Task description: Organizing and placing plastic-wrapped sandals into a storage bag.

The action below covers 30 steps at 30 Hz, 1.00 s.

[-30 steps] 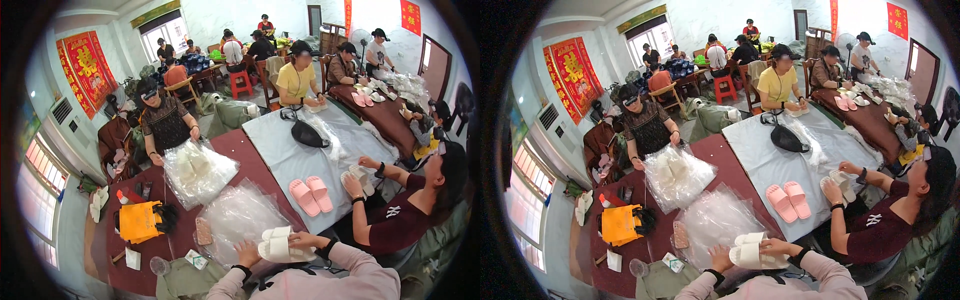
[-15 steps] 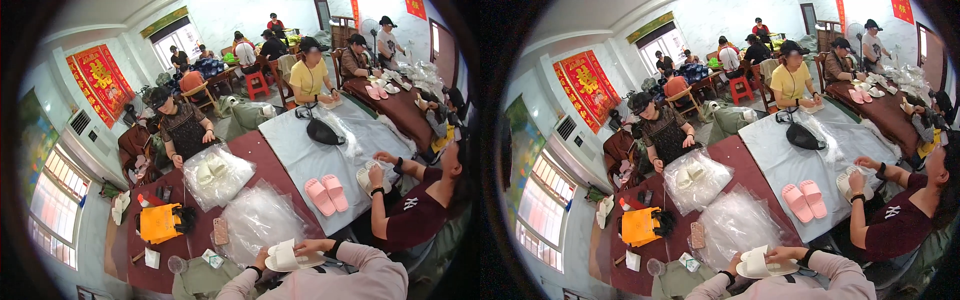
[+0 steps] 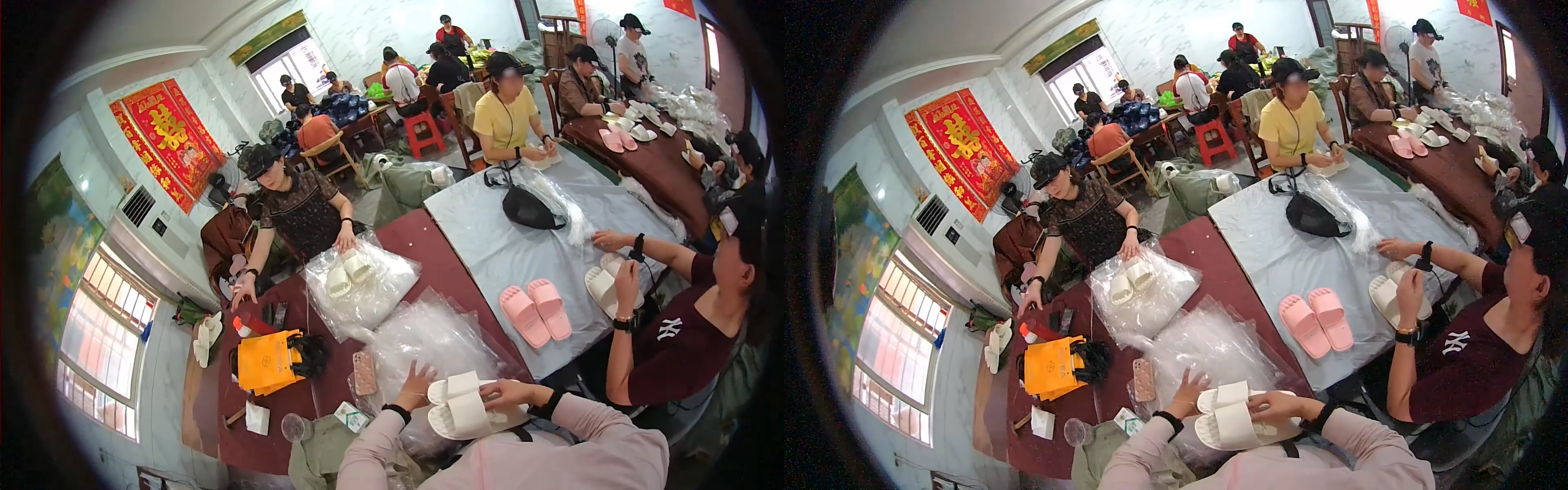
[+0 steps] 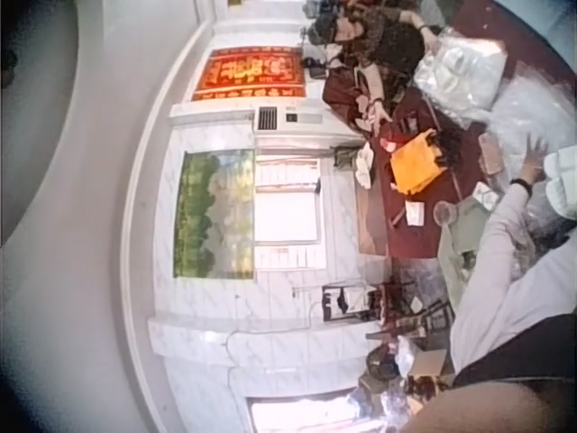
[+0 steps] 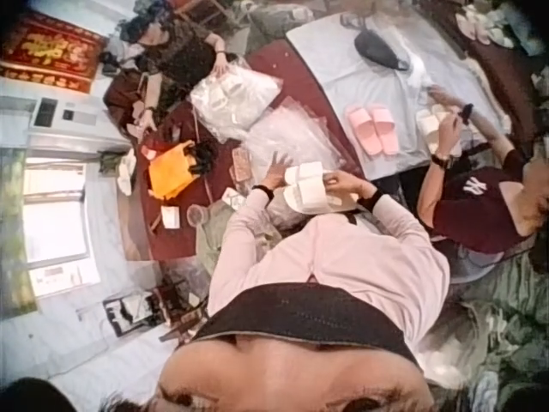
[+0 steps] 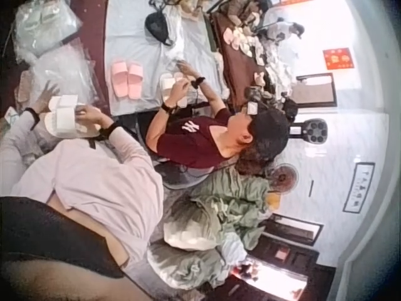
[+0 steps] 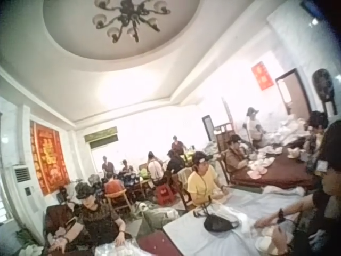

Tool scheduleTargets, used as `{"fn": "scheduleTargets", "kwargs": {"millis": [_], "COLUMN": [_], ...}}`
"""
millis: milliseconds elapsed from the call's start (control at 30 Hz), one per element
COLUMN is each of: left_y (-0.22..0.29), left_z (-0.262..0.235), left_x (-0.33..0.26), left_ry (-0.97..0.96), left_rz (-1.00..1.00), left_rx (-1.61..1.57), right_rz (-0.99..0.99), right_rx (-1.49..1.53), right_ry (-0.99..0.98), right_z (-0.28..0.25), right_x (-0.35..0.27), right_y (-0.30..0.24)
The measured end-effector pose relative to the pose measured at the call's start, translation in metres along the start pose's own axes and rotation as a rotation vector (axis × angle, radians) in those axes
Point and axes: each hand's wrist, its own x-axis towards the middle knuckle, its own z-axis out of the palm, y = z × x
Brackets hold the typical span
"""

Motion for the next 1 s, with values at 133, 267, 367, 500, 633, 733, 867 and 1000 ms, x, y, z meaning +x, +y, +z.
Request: {"fn": "scheduleTargets", "kwargs": {"millis": [133,267,367,500,633,733,867,1000], "left_y": [0.003,0.016,0.000,0.003,-0.012,-0.033,-0.026,-0.015], "left_z": [0.020,0.033,0.084,0.033,-0.046,-0.056,-0.089,-0.086], "left_x": [0.001,0.022,0.028,0.033,0.054,0.037,0.031,0.024], "left_ry": [-0.382,-0.473,-0.339,0.188,-0.018,0.068,0.063,-0.071], "left_rz": [0.041,-0.028,-0.098,-0.169,-0.304,-0.244,-0.286,-0.342], "left_rx": [-0.153,-0.248,-0.350,-0.990,-0.587,-0.690,-0.958,-1.067], "right_rz": [-0.013,-0.046,-0.086,-0.088,-0.114,-0.277,-0.368,-0.419], "right_rx": [-0.079,0.034,-0.016,-0.048,0.015,-0.068,-0.338,-0.342], "right_ry": [-0.047,0.011,-0.017,0.059,0.104,0.107,0.169,0.182], "right_z": [0.002,0.005,0.008,0.001,-0.004,-0.001,-0.004,0.002], "right_x": [0.002,-0.006,-0.006,-0.012,-0.010,0.004,0.000,0.006], "right_y": [0.017,0.031,0.022,0.034,0.036,0.025,-0.007,-0.003]}}
